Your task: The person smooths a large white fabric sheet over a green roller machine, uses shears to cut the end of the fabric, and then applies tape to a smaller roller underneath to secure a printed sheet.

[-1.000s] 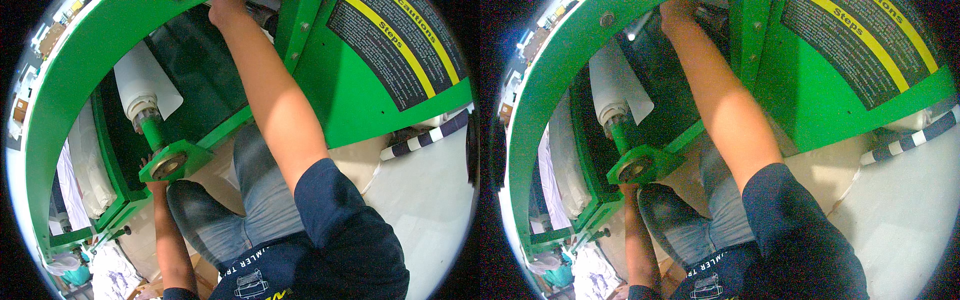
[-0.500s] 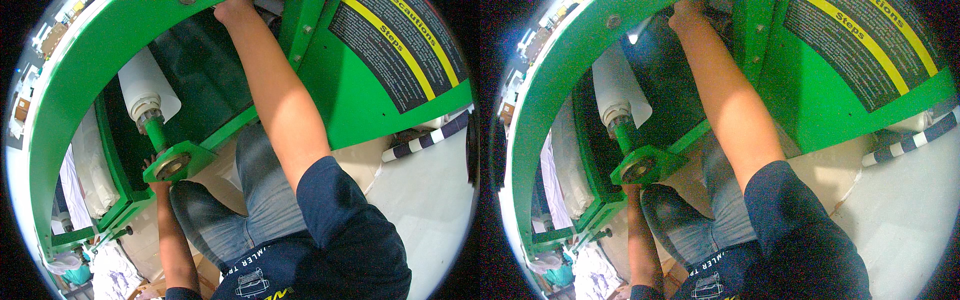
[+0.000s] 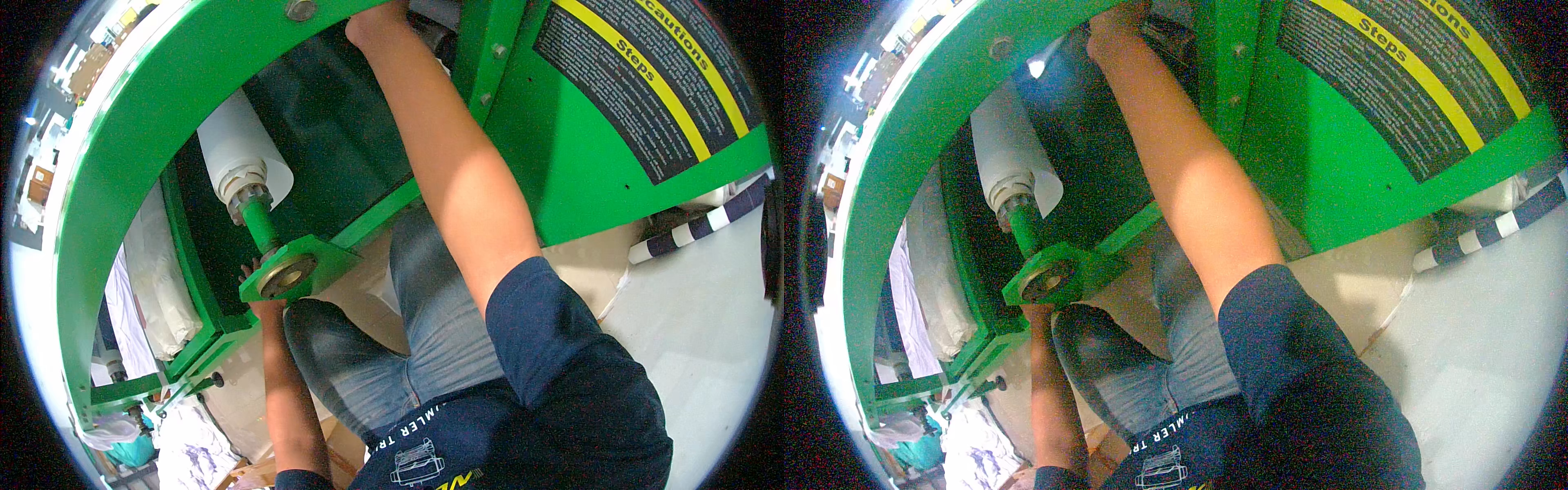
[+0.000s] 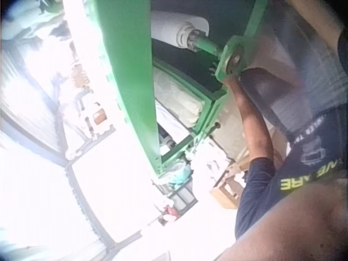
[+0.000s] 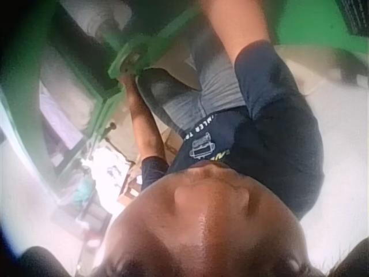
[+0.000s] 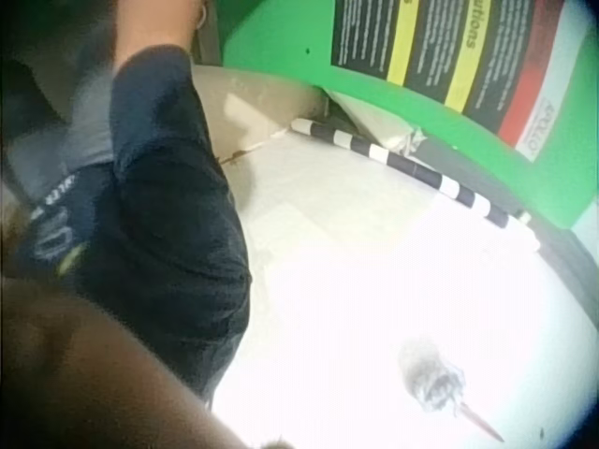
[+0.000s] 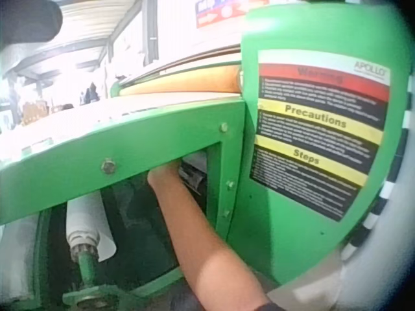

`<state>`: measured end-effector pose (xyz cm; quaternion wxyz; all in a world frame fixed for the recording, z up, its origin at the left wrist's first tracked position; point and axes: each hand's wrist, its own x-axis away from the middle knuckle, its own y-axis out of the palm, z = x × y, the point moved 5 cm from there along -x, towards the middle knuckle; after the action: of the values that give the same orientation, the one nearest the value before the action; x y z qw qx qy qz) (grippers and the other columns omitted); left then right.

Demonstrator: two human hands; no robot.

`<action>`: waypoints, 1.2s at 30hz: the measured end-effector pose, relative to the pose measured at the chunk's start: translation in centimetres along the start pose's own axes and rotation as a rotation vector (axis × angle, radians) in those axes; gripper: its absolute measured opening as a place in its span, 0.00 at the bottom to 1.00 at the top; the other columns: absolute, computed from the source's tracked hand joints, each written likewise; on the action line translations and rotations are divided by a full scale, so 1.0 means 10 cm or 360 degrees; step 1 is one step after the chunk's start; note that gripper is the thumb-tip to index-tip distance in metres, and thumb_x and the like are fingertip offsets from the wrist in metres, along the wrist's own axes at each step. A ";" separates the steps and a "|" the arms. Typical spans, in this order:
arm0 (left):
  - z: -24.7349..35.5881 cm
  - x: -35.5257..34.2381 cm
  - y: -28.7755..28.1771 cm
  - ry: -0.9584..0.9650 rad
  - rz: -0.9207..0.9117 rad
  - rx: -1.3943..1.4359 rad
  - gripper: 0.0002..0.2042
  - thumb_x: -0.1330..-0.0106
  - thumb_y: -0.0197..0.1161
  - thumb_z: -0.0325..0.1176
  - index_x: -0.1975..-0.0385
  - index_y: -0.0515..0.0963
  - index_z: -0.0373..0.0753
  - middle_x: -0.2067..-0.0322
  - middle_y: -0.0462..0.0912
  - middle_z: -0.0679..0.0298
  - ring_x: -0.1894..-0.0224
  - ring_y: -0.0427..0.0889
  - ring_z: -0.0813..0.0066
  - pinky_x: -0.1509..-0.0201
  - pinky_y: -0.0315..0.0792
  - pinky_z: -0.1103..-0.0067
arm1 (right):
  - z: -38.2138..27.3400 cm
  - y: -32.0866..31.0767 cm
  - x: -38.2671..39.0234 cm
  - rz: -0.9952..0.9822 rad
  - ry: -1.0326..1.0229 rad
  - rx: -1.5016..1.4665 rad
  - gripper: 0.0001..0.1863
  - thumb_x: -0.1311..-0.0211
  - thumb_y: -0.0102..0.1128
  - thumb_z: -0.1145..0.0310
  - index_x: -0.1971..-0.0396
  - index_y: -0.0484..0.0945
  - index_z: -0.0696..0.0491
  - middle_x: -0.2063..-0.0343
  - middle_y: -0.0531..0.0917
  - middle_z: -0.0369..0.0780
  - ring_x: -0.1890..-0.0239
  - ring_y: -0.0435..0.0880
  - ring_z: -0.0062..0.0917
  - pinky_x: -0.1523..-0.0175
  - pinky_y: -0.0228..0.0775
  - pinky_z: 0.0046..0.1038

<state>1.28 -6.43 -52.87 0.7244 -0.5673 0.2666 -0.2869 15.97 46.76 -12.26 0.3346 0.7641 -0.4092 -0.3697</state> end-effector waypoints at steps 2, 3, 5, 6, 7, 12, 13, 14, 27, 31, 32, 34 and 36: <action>0.09 -0.05 0.01 0.0008 0.0027 0.0106 0.48 0.41 0.69 0.65 0.19 0.68 0.53 0.17 0.63 0.60 0.13 0.51 0.42 0.12 0.45 0.43 | 0.01 -0.07 -0.10 -0.0050 -0.0034 -0.0071 0.26 0.15 0.53 0.49 0.32 0.72 0.52 0.41 0.82 0.40 0.39 0.83 0.29 0.36 0.77 0.38; 0.08 -0.02 0.02 0.0013 0.0082 0.0157 0.48 0.41 0.70 0.65 0.19 0.68 0.53 0.17 0.63 0.60 0.13 0.51 0.42 0.12 0.45 0.44 | 0.02 -0.05 -0.10 -0.0065 -0.0032 -0.0115 0.26 0.15 0.53 0.49 0.32 0.72 0.52 0.42 0.82 0.40 0.39 0.82 0.29 0.35 0.77 0.39; 0.08 -0.01 0.04 0.0005 0.0123 0.0275 0.48 0.42 0.70 0.65 0.19 0.68 0.53 0.17 0.63 0.61 0.13 0.51 0.44 0.12 0.45 0.45 | 0.02 -0.05 -0.07 -0.0085 -0.0027 -0.0135 0.25 0.15 0.53 0.50 0.32 0.72 0.52 0.42 0.82 0.40 0.38 0.82 0.29 0.35 0.77 0.39; -0.02 0.01 0.06 -0.0024 0.0120 0.0326 0.48 0.42 0.71 0.64 0.20 0.68 0.53 0.17 0.63 0.61 0.13 0.51 0.44 0.12 0.45 0.45 | 0.04 -0.03 -0.02 -0.0099 -0.0010 -0.0131 0.25 0.15 0.53 0.50 0.32 0.72 0.52 0.42 0.82 0.40 0.38 0.82 0.28 0.34 0.76 0.39; -0.10 0.02 0.08 -0.0033 0.0114 0.0272 0.48 0.43 0.71 0.64 0.20 0.69 0.53 0.17 0.63 0.61 0.13 0.51 0.45 0.12 0.46 0.45 | 0.01 0.02 0.06 -0.0112 0.0002 -0.0124 0.25 0.15 0.53 0.50 0.32 0.72 0.52 0.42 0.82 0.40 0.38 0.82 0.28 0.33 0.76 0.39; -0.11 -0.05 0.10 0.0070 0.0117 -0.0168 0.44 0.44 0.74 0.58 0.23 0.74 0.55 0.17 0.65 0.60 0.13 0.52 0.44 0.12 0.47 0.45 | -0.06 -0.08 0.71 -0.0073 -0.0034 0.0654 0.13 0.19 0.51 0.66 0.47 0.81 0.57 0.51 0.86 0.42 0.46 0.84 0.29 0.40 0.74 0.36; 0.00 -0.08 0.08 0.0111 0.0128 -0.0205 0.43 0.45 0.75 0.56 0.24 0.75 0.55 0.18 0.65 0.59 0.14 0.53 0.43 0.12 0.47 0.45 | 0.02 -0.23 0.84 -0.0119 -0.0109 0.0839 0.12 0.20 0.52 0.71 0.51 0.84 0.58 0.55 0.87 0.41 0.53 0.87 0.29 0.47 0.79 0.35; 0.05 -0.03 0.05 0.0101 0.0109 -0.0155 0.43 0.45 0.76 0.55 0.24 0.75 0.54 0.18 0.66 0.58 0.14 0.54 0.42 0.12 0.47 0.44 | 0.02 -0.25 1.13 -0.0241 -0.0021 0.0785 0.13 0.20 0.53 0.69 0.47 0.82 0.59 0.53 0.87 0.40 0.53 0.86 0.28 0.47 0.78 0.34; -0.20 -0.12 0.57 -0.0261 0.0626 -0.0349 0.51 0.44 0.77 0.59 0.21 0.69 0.38 0.19 0.61 0.36 0.19 0.60 0.29 0.22 0.68 0.46 | -2.51 -0.85 3.37 -0.0403 -0.0775 0.1854 0.19 0.31 0.58 0.63 0.52 0.80 0.63 0.57 0.83 0.49 0.61 0.81 0.30 0.54 0.78 0.27; 0.35 -0.16 0.26 -0.0457 0.0201 -0.0062 0.51 0.45 0.78 0.57 0.21 0.69 0.39 0.18 0.58 0.36 0.18 0.60 0.31 0.20 0.66 0.48 | -3.81 0.03 2.93 -0.0224 -0.1810 0.2208 0.20 0.28 0.53 0.66 0.45 0.78 0.65 0.50 0.83 0.49 0.48 0.82 0.33 0.42 0.76 0.35; 0.35 -0.09 0.10 -0.0491 0.0191 -0.0057 0.51 0.45 0.79 0.57 0.21 0.69 0.39 0.18 0.57 0.36 0.18 0.59 0.31 0.19 0.65 0.48 | -4.05 0.41 2.81 -0.0137 -0.1894 0.2474 0.19 0.25 0.50 0.70 0.43 0.78 0.66 0.49 0.83 0.48 0.47 0.82 0.32 0.39 0.75 0.35; 0.38 -0.01 -0.05 -0.0513 0.0209 -0.0013 0.51 0.45 0.79 0.56 0.21 0.69 0.38 0.18 0.57 0.36 0.17 0.58 0.32 0.18 0.63 0.48 | -4.49 0.98 2.39 -0.0107 -0.2249 0.2392 0.18 0.20 0.50 0.73 0.40 0.80 0.65 0.48 0.86 0.47 0.44 0.85 0.31 0.35 0.75 0.35; 0.32 0.03 -0.09 -0.0479 0.0280 0.0022 0.51 0.45 0.80 0.55 0.21 0.69 0.37 0.18 0.56 0.36 0.17 0.57 0.33 0.18 0.62 0.47 | -4.92 1.44 1.99 -0.0009 -0.2253 0.2380 0.17 0.20 0.56 0.69 0.41 0.83 0.61 0.51 0.89 0.43 0.51 0.85 0.23 0.43 0.74 0.28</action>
<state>3.65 -4.63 -51.28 0.7824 -0.5732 0.2018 -0.1359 59.56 33.32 18.44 -0.5451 0.3851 -0.6363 -0.3868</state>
